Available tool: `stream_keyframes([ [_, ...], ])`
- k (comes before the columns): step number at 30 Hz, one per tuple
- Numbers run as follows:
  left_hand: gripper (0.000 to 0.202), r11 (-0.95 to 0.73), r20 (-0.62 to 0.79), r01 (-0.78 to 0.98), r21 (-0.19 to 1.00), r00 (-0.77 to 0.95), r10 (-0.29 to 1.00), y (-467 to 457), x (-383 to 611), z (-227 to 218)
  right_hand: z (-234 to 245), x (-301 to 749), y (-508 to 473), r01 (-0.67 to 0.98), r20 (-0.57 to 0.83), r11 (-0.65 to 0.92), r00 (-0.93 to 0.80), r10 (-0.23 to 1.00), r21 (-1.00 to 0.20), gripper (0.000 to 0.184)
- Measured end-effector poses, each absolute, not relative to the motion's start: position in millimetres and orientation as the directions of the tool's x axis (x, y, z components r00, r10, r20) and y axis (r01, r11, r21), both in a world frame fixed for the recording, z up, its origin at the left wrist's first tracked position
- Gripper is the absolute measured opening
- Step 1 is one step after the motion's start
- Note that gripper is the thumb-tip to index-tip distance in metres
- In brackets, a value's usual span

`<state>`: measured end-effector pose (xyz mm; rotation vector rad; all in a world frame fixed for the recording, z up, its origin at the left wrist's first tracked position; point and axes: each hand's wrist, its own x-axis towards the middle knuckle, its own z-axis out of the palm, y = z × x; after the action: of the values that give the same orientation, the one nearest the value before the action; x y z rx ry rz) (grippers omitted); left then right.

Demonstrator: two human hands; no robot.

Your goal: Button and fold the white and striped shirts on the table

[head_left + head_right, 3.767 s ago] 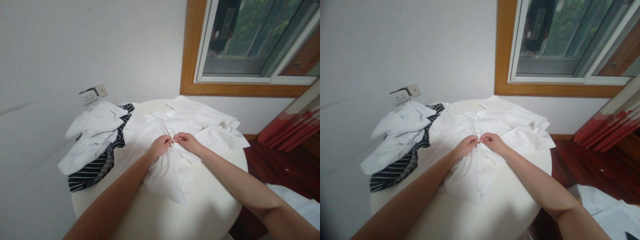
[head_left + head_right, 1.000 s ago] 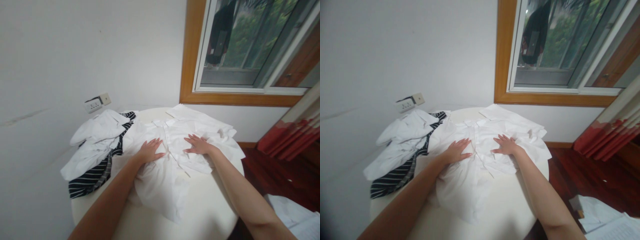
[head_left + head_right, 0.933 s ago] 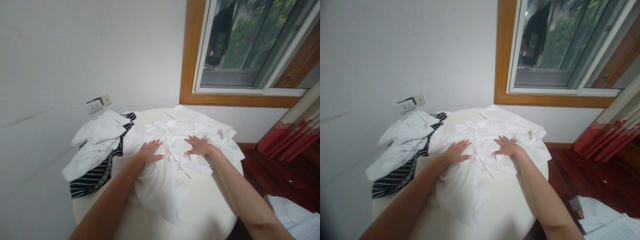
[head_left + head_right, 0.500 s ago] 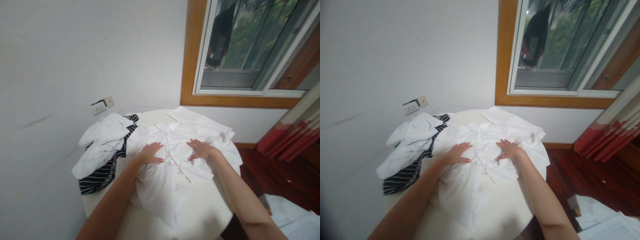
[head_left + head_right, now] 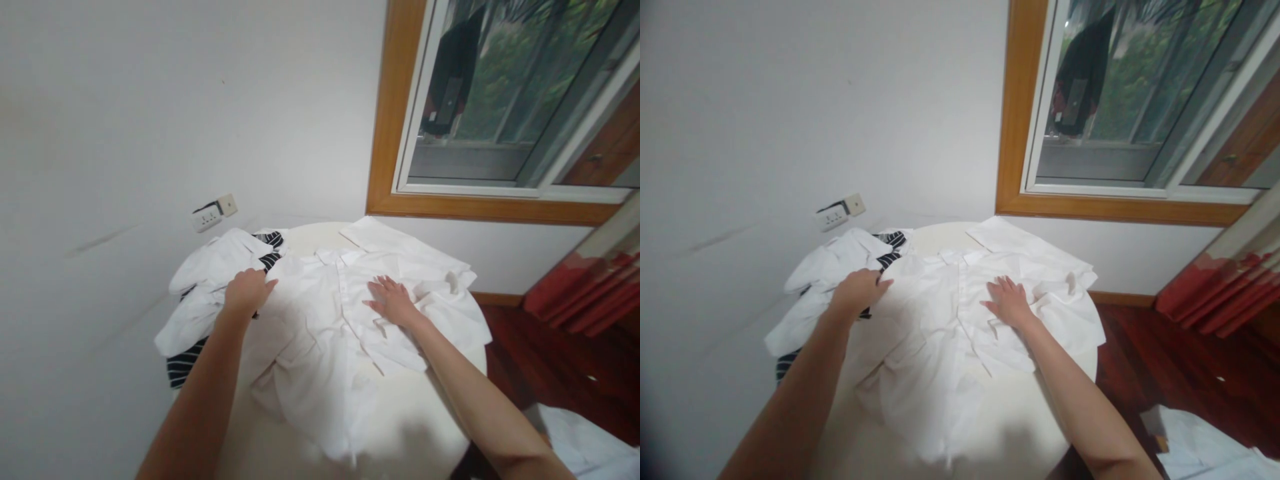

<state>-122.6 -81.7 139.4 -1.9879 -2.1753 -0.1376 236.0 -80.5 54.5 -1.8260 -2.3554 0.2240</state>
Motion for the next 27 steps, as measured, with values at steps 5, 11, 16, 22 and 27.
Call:
stream_keyframes([
  [5, 0.022, -0.241, 0.303, 0.971, 0.009, 0.227, 0.926, -65, -118, 134, 50, 234, -81, 0.937, -0.066, 0.248, -0.271, 0.96, -0.246, 0.066],
  [11, 0.025, -0.561, 0.323, 0.8, 0.212, 0.484, 0.813, -57, -76, 130, 77, 215, -75, 0.909, 0.13, 0.336, -0.312, 0.941, -0.248, 0.038],
  [16, 0.026, -0.604, 0.211, 0.684, 0.41, 0.573, 0.792, -62, -51, 108, 88, 169, -50, 0.697, 0.252, 0.473, -0.403, 0.88, -0.539, 0.029],
  [22, 0.033, -0.551, 0.204, 0.69, 0.47, 0.523, 0.828, -60, -64, 101, 59, 130, -23, 0.59, 0.058, 0.245, -0.317, 0.947, -0.769, 0.037],
  [27, 0.034, -0.376, 0.323, 0.914, 0.154, 0.313, 0.893, -53, -94, 109, 47, 125, -26, 0.717, 0.096, 0.228, -0.221, 0.971, -0.659, 0.028],
])
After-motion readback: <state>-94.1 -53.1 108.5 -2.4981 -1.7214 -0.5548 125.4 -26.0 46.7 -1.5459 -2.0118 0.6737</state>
